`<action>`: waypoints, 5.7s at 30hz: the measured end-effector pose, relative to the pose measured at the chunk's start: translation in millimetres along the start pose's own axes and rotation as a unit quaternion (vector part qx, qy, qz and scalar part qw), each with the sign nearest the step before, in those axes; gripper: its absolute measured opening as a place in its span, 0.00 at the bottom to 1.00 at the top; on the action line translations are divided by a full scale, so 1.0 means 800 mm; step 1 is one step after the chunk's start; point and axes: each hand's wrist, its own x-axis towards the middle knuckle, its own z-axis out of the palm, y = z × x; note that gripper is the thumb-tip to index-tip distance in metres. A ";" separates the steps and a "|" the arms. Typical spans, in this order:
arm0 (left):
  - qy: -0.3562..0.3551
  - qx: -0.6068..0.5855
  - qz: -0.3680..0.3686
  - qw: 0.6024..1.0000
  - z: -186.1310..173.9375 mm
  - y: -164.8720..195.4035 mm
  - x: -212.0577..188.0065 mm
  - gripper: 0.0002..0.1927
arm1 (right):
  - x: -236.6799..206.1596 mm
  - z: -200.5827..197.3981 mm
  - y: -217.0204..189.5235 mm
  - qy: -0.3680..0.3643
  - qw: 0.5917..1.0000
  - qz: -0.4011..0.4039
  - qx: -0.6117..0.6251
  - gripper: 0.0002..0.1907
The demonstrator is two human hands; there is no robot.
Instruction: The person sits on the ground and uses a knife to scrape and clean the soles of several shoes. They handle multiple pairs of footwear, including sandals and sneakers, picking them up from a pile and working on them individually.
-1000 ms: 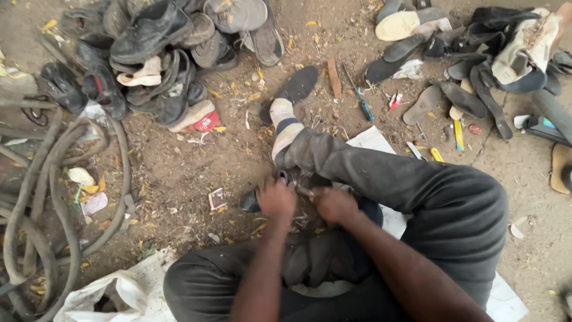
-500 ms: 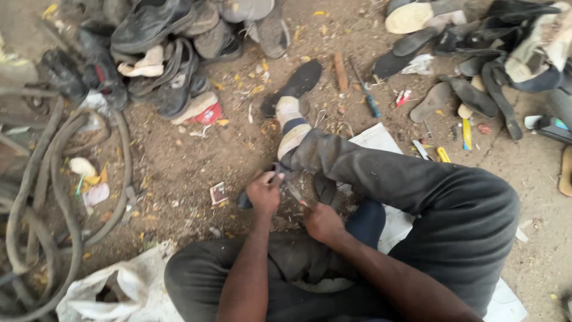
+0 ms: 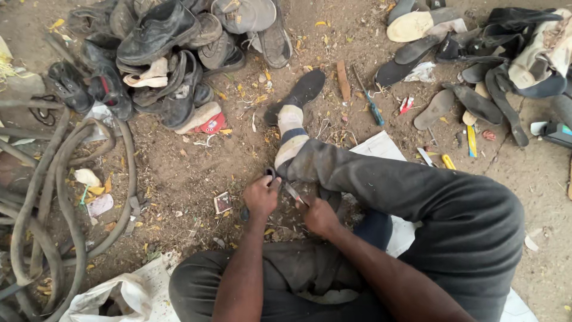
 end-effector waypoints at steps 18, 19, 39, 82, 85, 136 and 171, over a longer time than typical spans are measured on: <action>0.023 -0.224 -0.081 0.971 -0.003 -0.012 -0.011 0.14 | -0.040 0.010 -0.033 -0.145 0.973 -0.017 -0.178 0.22; 0.017 -0.221 -0.077 0.972 -0.003 -0.014 -0.011 0.15 | -0.040 0.012 -0.032 -0.147 0.975 0.025 -0.166 0.22; 0.179 -0.496 -0.139 0.838 0.030 0.005 -0.001 0.07 | -0.060 0.014 0.009 -0.122 0.987 0.013 -0.103 0.16; 0.050 -0.380 -0.137 0.914 -0.012 -0.019 -0.020 0.10 | 0.016 -0.003 0.026 -0.153 0.987 0.009 -0.038 0.18; 0.037 -0.387 -0.194 0.901 -0.010 -0.029 -0.022 0.12 | 0.009 0.016 0.049 -0.151 0.987 -0.033 -0.029 0.16; 0.144 -0.388 -0.340 0.845 -0.040 0.031 -0.029 0.25 | -0.090 0.033 -0.091 -0.183 0.960 0.070 -0.200 0.21; 0.312 -0.297 -0.246 0.868 -0.027 -0.003 -0.061 0.37 | 0.020 0.043 -0.023 -0.123 0.929 -0.326 -0.121 0.09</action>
